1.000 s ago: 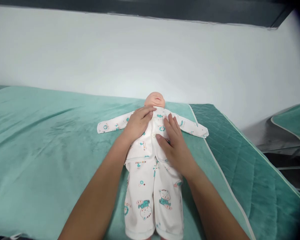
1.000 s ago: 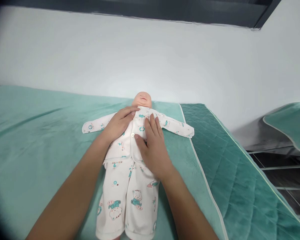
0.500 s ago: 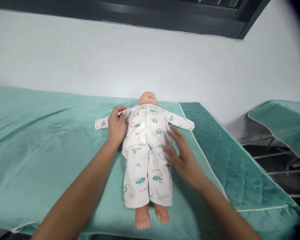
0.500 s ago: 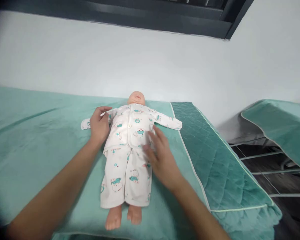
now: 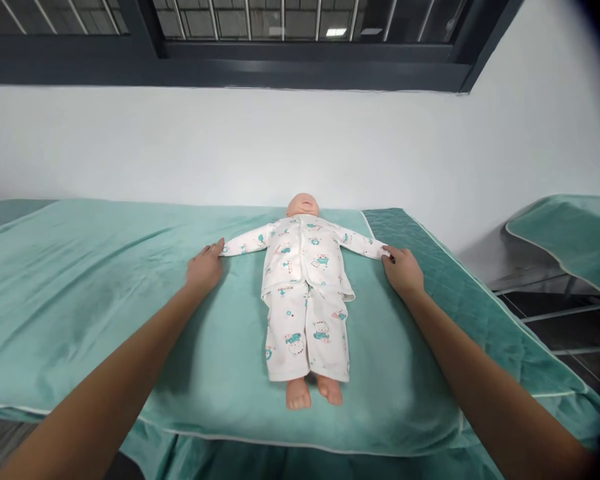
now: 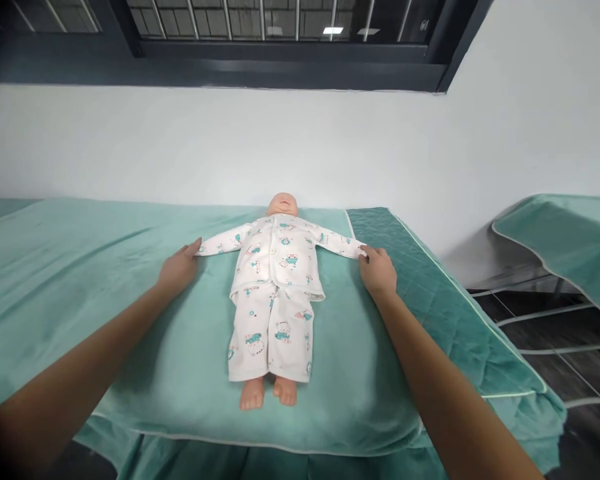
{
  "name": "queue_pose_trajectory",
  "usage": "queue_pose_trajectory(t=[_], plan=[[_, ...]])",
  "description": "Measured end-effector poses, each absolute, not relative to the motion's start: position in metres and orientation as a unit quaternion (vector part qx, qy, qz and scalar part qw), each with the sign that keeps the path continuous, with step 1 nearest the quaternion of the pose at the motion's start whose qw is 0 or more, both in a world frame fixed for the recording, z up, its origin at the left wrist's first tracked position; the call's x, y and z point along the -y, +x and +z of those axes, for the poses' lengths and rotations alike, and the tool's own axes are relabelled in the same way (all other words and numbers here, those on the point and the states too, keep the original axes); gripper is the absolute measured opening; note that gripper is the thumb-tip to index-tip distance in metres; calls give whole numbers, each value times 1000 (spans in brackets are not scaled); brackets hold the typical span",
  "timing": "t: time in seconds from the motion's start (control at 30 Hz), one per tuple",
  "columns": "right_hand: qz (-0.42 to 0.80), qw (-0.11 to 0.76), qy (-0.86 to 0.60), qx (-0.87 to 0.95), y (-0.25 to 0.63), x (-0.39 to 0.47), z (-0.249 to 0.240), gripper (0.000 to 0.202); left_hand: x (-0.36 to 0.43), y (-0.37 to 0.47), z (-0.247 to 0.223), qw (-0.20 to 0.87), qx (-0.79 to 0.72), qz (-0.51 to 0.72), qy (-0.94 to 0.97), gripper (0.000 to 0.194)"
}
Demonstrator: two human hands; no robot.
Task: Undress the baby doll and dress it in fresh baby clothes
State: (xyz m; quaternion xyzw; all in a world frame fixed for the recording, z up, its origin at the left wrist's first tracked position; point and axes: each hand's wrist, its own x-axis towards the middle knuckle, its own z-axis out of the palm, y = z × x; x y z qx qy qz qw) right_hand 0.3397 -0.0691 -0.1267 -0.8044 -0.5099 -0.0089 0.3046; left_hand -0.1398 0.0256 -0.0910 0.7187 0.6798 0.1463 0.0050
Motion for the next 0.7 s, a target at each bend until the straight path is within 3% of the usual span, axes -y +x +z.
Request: queue_pose_trajectory(t=[0.3, 0.4, 0.5, 0.7], plan=[[-62, 328, -794, 509, 336, 79, -126, 43, -18, -139, -92, -26, -735, 184, 652, 61], [-87, 374, -724, 573, 314, 93, -112, 39, -19, -137, -95, -26, -732, 184, 655, 56], [-13, 405, -607, 683, 276, 115, -86, 30, -22, -138, -98, -28, -738, 193, 646, 54], [71, 242, -530, 810, 218, 144, -41, 22, -23, -140, -100, -23, -740, 208, 639, 55]])
